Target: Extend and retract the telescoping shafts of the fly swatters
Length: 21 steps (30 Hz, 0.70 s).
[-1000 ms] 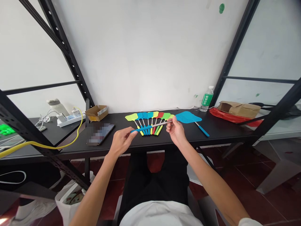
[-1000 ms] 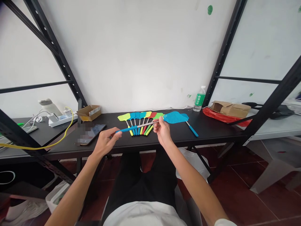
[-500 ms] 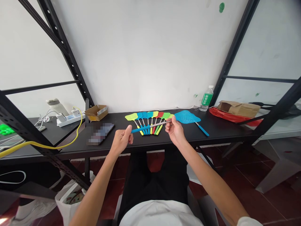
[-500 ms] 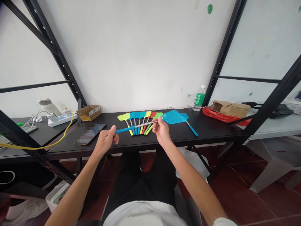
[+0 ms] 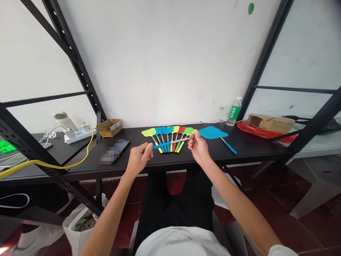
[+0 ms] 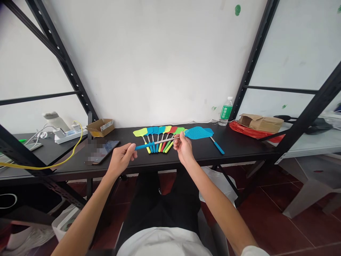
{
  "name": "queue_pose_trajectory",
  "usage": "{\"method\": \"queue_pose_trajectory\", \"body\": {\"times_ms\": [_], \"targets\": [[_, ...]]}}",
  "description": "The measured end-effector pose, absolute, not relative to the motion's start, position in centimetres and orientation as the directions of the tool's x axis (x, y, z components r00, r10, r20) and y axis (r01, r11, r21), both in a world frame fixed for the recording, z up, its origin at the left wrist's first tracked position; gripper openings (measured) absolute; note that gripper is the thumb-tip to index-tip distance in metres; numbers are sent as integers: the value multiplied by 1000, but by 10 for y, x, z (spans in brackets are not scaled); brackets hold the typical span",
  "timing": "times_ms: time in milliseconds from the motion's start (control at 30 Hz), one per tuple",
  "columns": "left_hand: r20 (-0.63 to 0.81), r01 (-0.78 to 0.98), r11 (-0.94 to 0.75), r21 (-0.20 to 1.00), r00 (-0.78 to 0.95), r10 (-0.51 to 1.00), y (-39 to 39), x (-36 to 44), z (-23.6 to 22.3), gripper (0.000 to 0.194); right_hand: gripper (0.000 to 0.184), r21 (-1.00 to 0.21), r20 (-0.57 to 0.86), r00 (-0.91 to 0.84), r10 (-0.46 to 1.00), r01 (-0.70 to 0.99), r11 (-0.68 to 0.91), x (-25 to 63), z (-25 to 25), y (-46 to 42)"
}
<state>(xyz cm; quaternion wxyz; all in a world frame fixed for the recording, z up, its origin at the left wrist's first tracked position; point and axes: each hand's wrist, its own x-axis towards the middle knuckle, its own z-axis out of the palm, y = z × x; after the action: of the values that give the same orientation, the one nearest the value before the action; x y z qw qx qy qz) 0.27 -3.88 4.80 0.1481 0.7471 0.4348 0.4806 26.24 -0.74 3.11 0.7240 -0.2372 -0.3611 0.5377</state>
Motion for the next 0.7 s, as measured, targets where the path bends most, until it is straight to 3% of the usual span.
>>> {"method": "queue_pose_trajectory", "body": {"times_ms": [300, 367, 533, 700], "targets": [[523, 416, -485, 769, 26, 852, -37, 7, 46, 63, 43, -739, 282, 155, 947, -594, 317, 261, 32, -8], [509, 396, -485, 779, 52, 859, -37, 7, 47, 60, 44, -740, 281, 166, 945, -590, 324, 261, 33, -9], [493, 372, -514, 773, 159, 856, -39, 5, 49, 31, 43, -739, 273, 202, 940, -582, 340, 264, 34, -9], [516, 405, -547, 733, 192, 835, -42, 3, 52, 37, 44, -732, 265, 186, 946, -601, 323, 263, 35, -10]]}}
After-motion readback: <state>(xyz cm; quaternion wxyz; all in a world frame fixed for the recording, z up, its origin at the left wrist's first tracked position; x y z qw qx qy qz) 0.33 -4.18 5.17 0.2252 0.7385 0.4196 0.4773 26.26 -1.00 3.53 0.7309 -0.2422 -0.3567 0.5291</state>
